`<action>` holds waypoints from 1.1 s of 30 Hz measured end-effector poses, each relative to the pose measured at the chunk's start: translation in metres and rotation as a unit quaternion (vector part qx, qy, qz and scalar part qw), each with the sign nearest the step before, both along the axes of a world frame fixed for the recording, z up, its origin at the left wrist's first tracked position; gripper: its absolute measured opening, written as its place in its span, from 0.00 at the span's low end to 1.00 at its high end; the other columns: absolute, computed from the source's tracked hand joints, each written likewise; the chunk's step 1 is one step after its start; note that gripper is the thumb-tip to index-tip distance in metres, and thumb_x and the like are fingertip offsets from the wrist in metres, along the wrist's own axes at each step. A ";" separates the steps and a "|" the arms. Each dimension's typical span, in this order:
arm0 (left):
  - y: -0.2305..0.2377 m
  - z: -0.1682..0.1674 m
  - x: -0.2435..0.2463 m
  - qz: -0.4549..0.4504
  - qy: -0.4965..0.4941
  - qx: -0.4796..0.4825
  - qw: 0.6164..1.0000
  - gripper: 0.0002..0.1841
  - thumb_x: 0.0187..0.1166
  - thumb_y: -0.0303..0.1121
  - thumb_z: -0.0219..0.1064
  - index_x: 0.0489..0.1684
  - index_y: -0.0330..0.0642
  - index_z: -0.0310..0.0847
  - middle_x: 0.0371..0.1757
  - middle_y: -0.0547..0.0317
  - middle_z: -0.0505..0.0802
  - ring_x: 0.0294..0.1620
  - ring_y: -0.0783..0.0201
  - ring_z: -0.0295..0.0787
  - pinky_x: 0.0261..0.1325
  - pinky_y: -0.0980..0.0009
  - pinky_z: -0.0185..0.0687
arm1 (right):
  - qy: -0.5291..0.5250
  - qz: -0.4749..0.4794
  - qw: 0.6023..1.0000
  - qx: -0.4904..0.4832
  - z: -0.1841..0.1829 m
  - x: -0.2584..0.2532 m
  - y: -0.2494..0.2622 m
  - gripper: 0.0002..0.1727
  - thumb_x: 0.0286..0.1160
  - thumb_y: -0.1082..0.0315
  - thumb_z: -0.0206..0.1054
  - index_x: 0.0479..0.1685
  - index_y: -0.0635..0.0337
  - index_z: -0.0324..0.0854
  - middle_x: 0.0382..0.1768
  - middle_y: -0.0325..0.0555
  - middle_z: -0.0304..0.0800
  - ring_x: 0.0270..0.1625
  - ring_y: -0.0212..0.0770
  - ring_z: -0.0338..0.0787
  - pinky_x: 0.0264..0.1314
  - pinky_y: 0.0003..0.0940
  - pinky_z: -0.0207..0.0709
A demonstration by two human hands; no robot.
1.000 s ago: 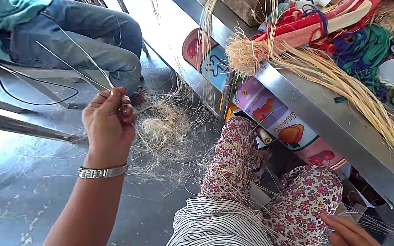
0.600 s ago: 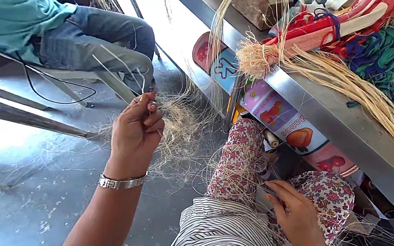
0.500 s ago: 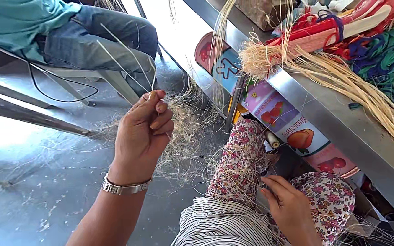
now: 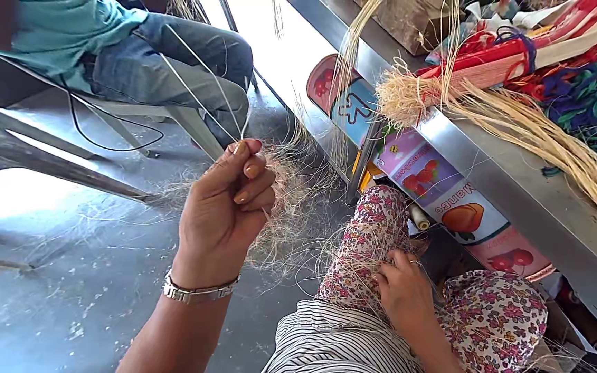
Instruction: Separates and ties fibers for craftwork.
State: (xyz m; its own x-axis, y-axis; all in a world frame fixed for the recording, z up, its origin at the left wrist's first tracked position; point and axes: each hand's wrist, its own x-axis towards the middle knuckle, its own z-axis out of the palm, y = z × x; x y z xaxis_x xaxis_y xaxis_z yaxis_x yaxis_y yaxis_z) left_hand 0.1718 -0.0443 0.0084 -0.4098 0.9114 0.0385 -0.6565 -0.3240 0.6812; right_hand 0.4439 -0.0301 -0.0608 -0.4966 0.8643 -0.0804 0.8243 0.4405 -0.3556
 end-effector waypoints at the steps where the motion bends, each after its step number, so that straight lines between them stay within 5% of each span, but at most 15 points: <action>1: 0.000 -0.002 -0.004 0.014 0.003 -0.003 1.000 0.18 0.94 0.35 0.44 0.40 0.53 0.82 0.23 0.77 0.80 0.15 0.86 0.67 0.17 0.92 0.63 | 0.040 -0.003 0.999 0.019 0.000 0.005 0.000 0.06 0.69 0.70 0.75 0.34 0.64 0.94 0.52 0.60 0.91 0.55 0.62 0.90 0.50 0.55 0.85; 4: 0.003 -0.012 -0.017 0.077 0.059 -0.031 0.995 0.16 0.94 0.35 0.45 0.42 0.54 0.81 0.24 0.79 0.80 0.15 0.86 0.67 0.18 0.92 0.62 | 0.155 -0.020 0.985 0.073 0.006 0.026 0.000 0.06 0.67 0.67 0.74 0.30 0.59 0.95 0.48 0.51 0.93 0.52 0.54 0.91 0.50 0.49 0.84; 6: 0.007 -0.026 -0.031 0.145 0.208 -0.111 0.961 0.15 0.94 0.34 0.47 0.42 0.55 0.82 0.25 0.79 0.82 0.15 0.85 0.68 0.18 0.90 0.64 | 0.220 -0.038 0.970 0.100 0.014 0.041 0.000 0.10 0.69 0.60 0.71 0.31 0.53 0.96 0.48 0.44 0.94 0.55 0.44 0.89 0.55 0.37 0.82; 8: 0.004 -0.045 -0.046 0.196 0.505 -0.242 0.805 0.10 0.90 0.34 0.57 0.45 0.50 0.86 0.31 0.72 0.91 0.25 0.75 0.84 0.31 0.79 0.80 | 0.273 -0.045 0.954 0.114 0.025 0.055 -0.002 0.12 0.73 0.56 0.70 0.31 0.50 0.96 0.48 0.39 0.94 0.60 0.33 0.86 0.64 0.23 0.77; 9: -0.003 -0.050 -0.046 0.169 0.627 -0.290 0.703 0.11 0.89 0.33 0.60 0.52 0.37 0.87 0.41 0.49 0.94 0.41 0.53 0.91 0.47 0.55 0.85 | 0.283 -0.040 0.951 0.122 0.032 0.060 -0.004 0.13 0.74 0.56 0.69 0.31 0.50 0.95 0.47 0.38 0.94 0.62 0.32 0.85 0.67 0.22 0.75; 10: -0.005 -0.053 -0.042 0.130 0.706 -0.314 0.621 0.15 0.87 0.31 0.63 0.56 0.25 0.85 0.50 0.28 0.91 0.55 0.29 0.87 0.58 0.30 0.77 | 0.285 -0.034 0.949 0.129 0.039 0.065 -0.007 0.13 0.76 0.55 0.69 0.31 0.50 0.95 0.46 0.38 0.94 0.64 0.32 0.85 0.70 0.21 0.74; 11: -0.006 -0.054 -0.034 0.099 0.747 -0.317 0.576 0.16 0.83 0.29 0.66 0.55 0.19 0.83 0.53 0.16 0.87 0.63 0.15 0.79 0.62 0.16 0.64 | 0.280 -0.027 0.950 0.135 0.047 0.068 -0.010 0.14 0.78 0.56 0.69 0.30 0.51 0.94 0.44 0.37 0.94 0.65 0.33 0.85 0.73 0.22 0.73; 12: -0.009 -0.050 -0.021 0.084 0.769 -0.290 0.563 0.15 0.81 0.29 0.68 0.52 0.19 0.85 0.53 0.17 0.88 0.61 0.13 0.79 0.57 0.15 0.65 | 0.274 -0.017 0.951 0.141 0.053 0.071 -0.013 0.14 0.79 0.56 0.68 0.30 0.51 0.93 0.42 0.36 0.95 0.65 0.33 0.85 0.74 0.22 0.72; 13: -0.012 -0.042 -0.003 0.084 0.785 -0.232 0.568 0.14 0.82 0.31 0.68 0.51 0.25 0.88 0.51 0.26 0.91 0.51 0.23 0.88 0.49 0.23 0.77 | 0.269 -0.007 0.952 0.146 0.057 0.073 -0.015 0.14 0.80 0.56 0.68 0.30 0.51 0.92 0.39 0.34 0.95 0.65 0.33 0.86 0.75 0.23 0.71; 15: -0.018 -0.030 0.039 0.106 0.776 -0.048 0.620 0.13 0.81 0.35 0.63 0.45 0.38 0.93 0.48 0.49 0.96 0.33 0.59 0.92 0.33 0.61 0.87 | 0.258 0.003 0.954 0.152 0.064 0.075 -0.019 0.13 0.80 0.58 0.67 0.31 0.52 0.91 0.35 0.33 0.95 0.63 0.32 0.87 0.74 0.23 0.71; 17: -0.021 -0.018 0.078 0.050 0.700 0.115 0.703 0.13 0.86 0.33 0.60 0.48 0.38 0.92 0.54 0.52 0.96 0.43 0.73 0.92 0.47 0.81 0.84 | 0.240 0.002 0.956 0.166 0.068 0.076 -0.022 0.14 0.81 0.58 0.67 0.32 0.53 0.91 0.34 0.33 0.95 0.61 0.32 0.87 0.72 0.24 0.71; 21: -0.009 -0.011 0.117 -0.113 0.644 0.249 0.715 0.16 0.88 0.35 0.60 0.62 0.35 0.87 0.65 0.45 0.92 0.56 0.67 0.92 0.58 0.81 0.82 | 0.205 -0.001 0.963 0.178 0.075 0.079 -0.027 0.14 0.81 0.59 0.67 0.32 0.54 0.92 0.30 0.36 0.95 0.55 0.34 0.89 0.70 0.26 0.72; 23: -0.004 -0.013 0.131 -0.144 0.649 0.261 0.700 0.17 0.85 0.35 0.62 0.64 0.34 0.85 0.59 0.46 0.94 0.50 0.64 0.94 0.51 0.76 0.85 | 0.191 -0.003 0.964 0.188 0.076 0.081 -0.028 0.13 0.80 0.60 0.67 0.32 0.55 0.92 0.30 0.37 0.94 0.54 0.35 0.90 0.70 0.27 0.72; 28: 0.002 -0.027 0.156 -0.111 0.657 0.287 0.689 0.10 0.84 0.30 0.61 0.43 0.36 0.90 0.27 0.55 0.87 0.26 0.64 0.85 0.31 0.76 0.79 | 0.163 -0.005 0.962 0.217 0.074 0.090 -0.025 0.14 0.80 0.60 0.66 0.30 0.53 0.92 0.30 0.37 0.93 0.52 0.38 0.90 0.68 0.31 0.74; 33: 0.022 -0.039 0.131 -0.052 0.705 0.220 0.672 0.11 0.80 0.27 0.59 0.31 0.38 0.88 0.27 0.54 0.89 0.26 0.62 0.87 0.31 0.69 0.83 | 0.129 -0.036 0.965 0.225 0.078 0.124 -0.022 0.13 0.78 0.59 0.67 0.30 0.53 0.93 0.31 0.37 0.95 0.52 0.40 0.91 0.69 0.35 0.76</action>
